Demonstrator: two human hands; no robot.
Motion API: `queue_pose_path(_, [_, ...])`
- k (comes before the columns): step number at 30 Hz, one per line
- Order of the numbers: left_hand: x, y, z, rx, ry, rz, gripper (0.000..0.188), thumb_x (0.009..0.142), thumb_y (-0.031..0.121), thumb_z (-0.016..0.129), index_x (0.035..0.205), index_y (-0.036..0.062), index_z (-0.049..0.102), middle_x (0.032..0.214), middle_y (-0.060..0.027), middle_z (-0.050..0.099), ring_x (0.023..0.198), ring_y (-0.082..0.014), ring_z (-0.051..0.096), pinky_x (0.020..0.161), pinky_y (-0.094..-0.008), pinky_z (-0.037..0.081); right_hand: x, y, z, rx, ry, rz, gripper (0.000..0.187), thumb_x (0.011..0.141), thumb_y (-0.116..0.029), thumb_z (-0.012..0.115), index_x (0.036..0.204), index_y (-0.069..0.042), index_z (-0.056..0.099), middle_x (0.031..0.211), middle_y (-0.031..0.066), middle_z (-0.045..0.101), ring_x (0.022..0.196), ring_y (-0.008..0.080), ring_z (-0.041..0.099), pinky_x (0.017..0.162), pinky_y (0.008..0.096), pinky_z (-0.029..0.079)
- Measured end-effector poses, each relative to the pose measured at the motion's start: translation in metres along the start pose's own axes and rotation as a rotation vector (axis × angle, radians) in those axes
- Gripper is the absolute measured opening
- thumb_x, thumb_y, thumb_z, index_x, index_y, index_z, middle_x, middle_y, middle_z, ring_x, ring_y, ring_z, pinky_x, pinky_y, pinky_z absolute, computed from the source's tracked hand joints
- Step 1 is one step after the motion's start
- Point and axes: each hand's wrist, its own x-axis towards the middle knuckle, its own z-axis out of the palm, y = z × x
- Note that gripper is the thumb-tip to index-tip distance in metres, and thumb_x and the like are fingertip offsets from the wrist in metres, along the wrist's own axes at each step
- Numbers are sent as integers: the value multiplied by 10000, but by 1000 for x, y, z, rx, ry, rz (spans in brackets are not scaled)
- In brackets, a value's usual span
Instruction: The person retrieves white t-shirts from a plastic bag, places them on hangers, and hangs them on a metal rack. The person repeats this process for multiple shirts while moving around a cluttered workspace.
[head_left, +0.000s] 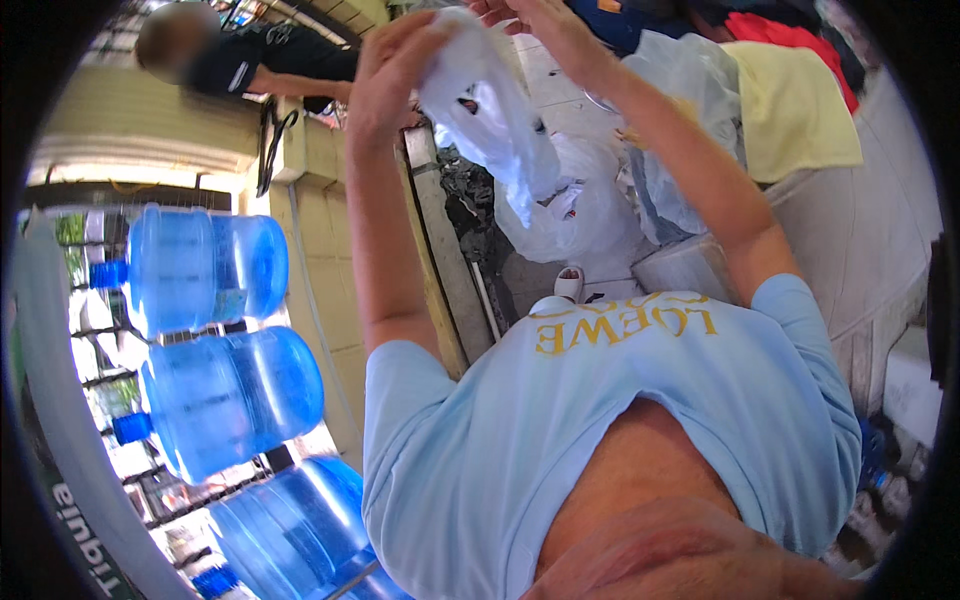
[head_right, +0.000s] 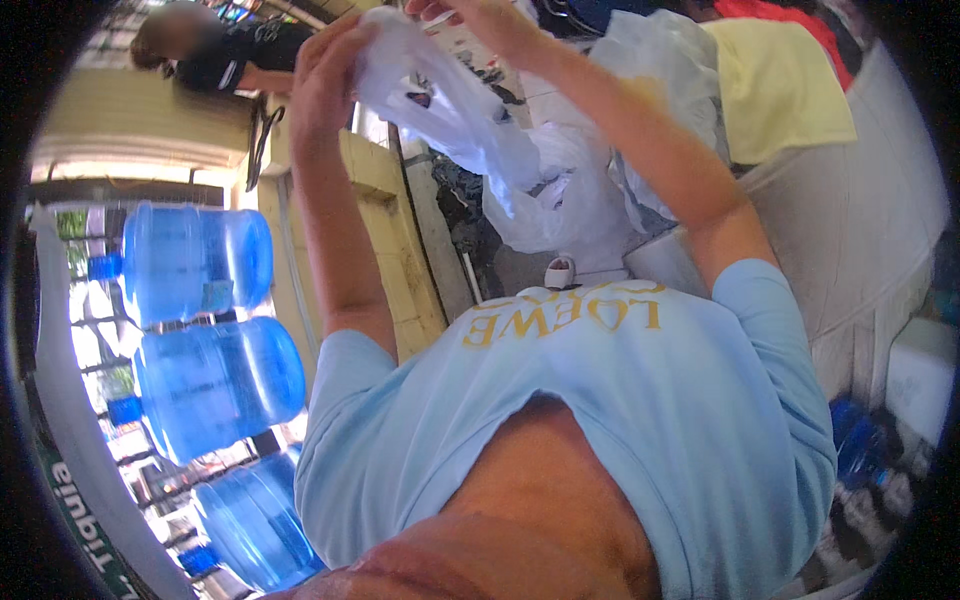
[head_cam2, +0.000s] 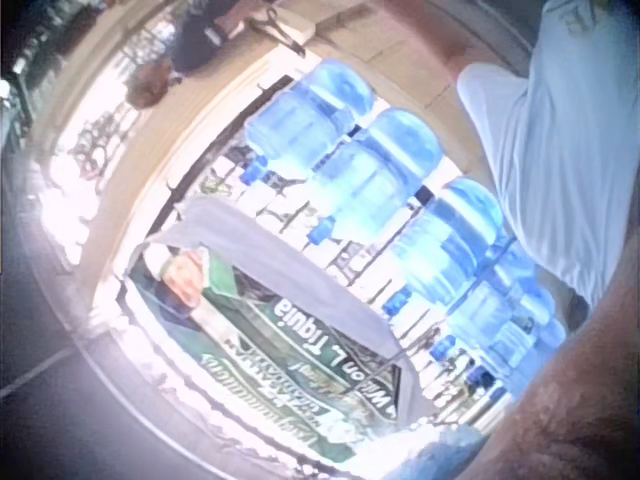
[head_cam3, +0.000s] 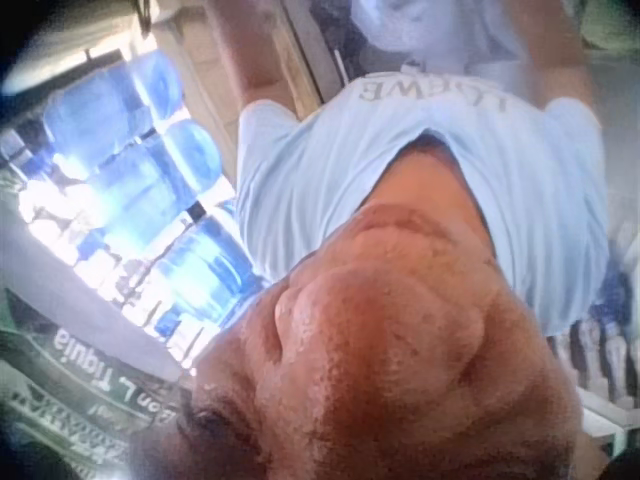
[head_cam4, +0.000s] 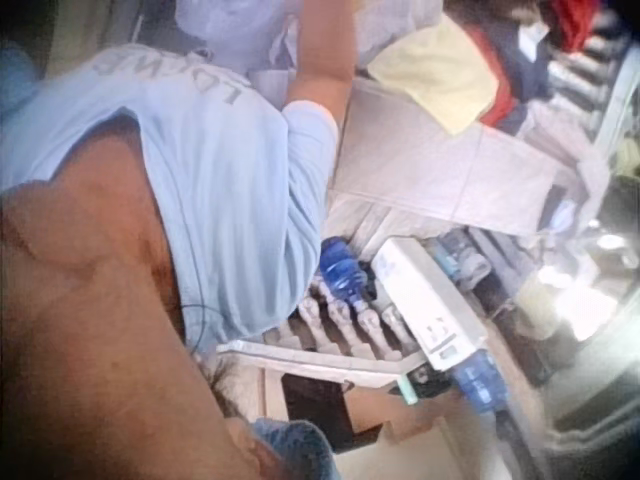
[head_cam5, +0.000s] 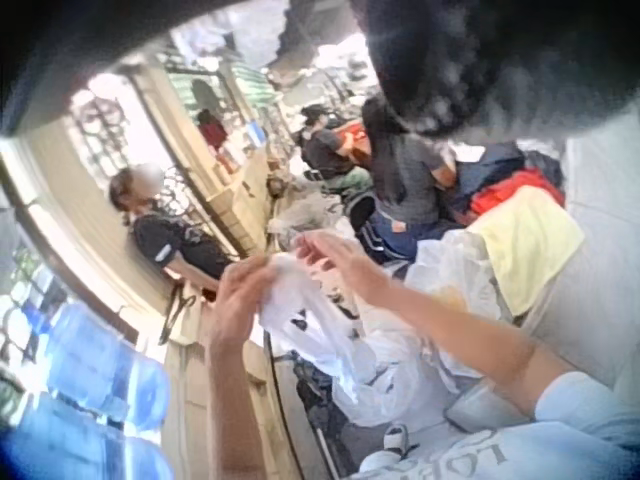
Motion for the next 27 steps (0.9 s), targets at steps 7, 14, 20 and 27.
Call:
queue_pose_path(7, [-19, 17, -21, 281, -353, 417, 466, 805, 168, 731, 1199, -22, 570, 941, -46, 661, 782, -124, 635, 665, -278, 514, -24, 84, 8, -328, -444, 459, 292, 948, -170, 546, 1215, -51, 558, 1096, 31, 590, 1015, 129, 543, 916, 271, 417])
queue_pose_path(14, [-68, 35, -40, 456, -492, 515, 621, 720, 4, 705, 1289, 9, 455, 1112, -175, 591, 1007, -371, 591, 858, -433, 478, -57, 115, 31, -289, -445, 655, 282, 943, -178, 552, 1196, -54, 567, 1054, 28, 591, 986, 127, 544, 890, 275, 427])
queue_pose_path(20, [-75, 31, -49, 229, -494, 577, 469, 745, 72, 648, 1178, -14, 490, 1011, -200, 579, 948, -423, 566, 772, -444, 469, -65, 132, 42, -275, -467, 704, 273, 938, -184, 557, 1179, -57, 575, 1018, 25, 592, 961, 124, 546, 867, 279, 435])
queue_pose_path(27, [-81, 39, -10, 76, -413, 590, 272, 771, 170, 674, 909, -21, 539, 754, -164, 540, 749, -390, 562, 644, -442, 435, -77, 132, 38, -229, -425, 750, 264, 933, -191, 563, 1160, -60, 585, 976, 22, 592, 932, 122, 548, 840, 282, 444])
